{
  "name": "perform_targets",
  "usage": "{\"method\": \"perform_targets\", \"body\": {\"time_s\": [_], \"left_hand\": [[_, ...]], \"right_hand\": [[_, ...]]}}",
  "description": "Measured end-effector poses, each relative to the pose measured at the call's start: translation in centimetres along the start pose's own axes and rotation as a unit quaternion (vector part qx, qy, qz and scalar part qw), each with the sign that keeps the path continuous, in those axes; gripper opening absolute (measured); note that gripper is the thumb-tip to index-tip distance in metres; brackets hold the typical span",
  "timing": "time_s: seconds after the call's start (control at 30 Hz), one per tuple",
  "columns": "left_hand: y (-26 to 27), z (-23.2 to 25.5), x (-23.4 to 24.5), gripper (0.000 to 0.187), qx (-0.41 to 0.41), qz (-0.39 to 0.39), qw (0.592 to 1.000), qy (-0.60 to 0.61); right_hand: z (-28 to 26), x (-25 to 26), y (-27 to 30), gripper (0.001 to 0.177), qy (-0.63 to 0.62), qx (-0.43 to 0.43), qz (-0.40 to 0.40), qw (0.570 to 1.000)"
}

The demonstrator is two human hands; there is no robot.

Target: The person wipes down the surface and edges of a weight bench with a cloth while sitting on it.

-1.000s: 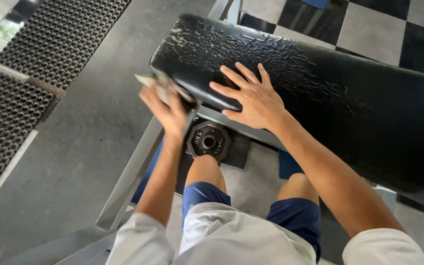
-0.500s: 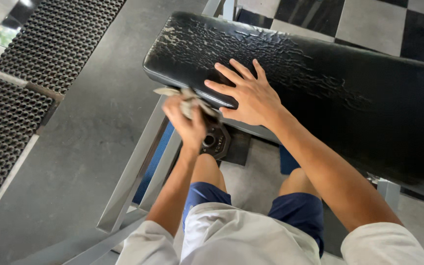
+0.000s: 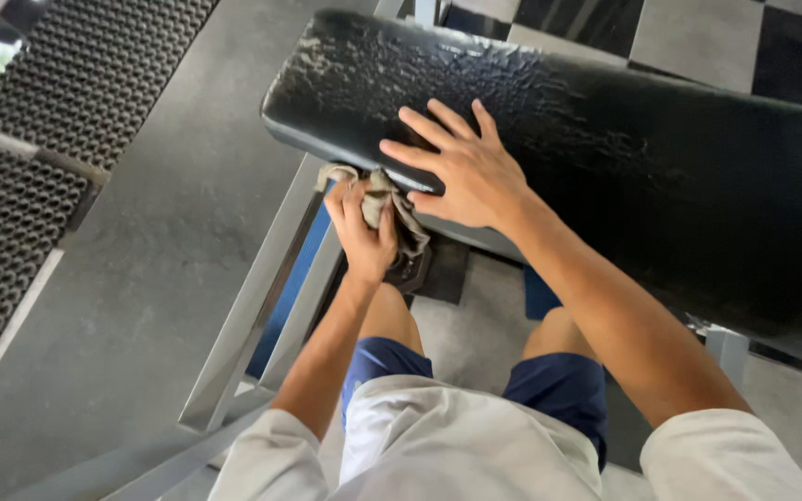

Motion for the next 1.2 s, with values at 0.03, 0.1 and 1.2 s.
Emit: {"method": "perform_targets", "body": {"time_s": [0.03, 0.1, 1.2], "left_hand": [[-0.2, -0.5, 0.7, 0.031, 0.004, -0.001, 1.000, -0.002], [-1.2, -1.2, 1.2, 0.033, -0.055, -0.001, 0.997, -0.049], [2.8, 0.8, -1.5, 0.039, 0.042, -0.057, 0.997, 0.002]], "right_hand": [[-0.2, -0.3, 0.1, 0.074, -0.003, 0.001, -0.003, 1.000], [0.1, -0.2, 0.2, 0.073, -0.007, 0.000, 0.002, 1.000], [3.2, -0.5, 9.1, 0.077, 0.026, -0.068, 0.037, 0.997]]}}
Point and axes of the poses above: each hand's wrist, its own y-axis away from the middle knuckle, its own x-axis out of the back of the hand, z = x × y, the point moved 3 cm from there along -y, towards the middle knuckle, and after that the axes turned 10 degrees about y, right-handed, at the moved point
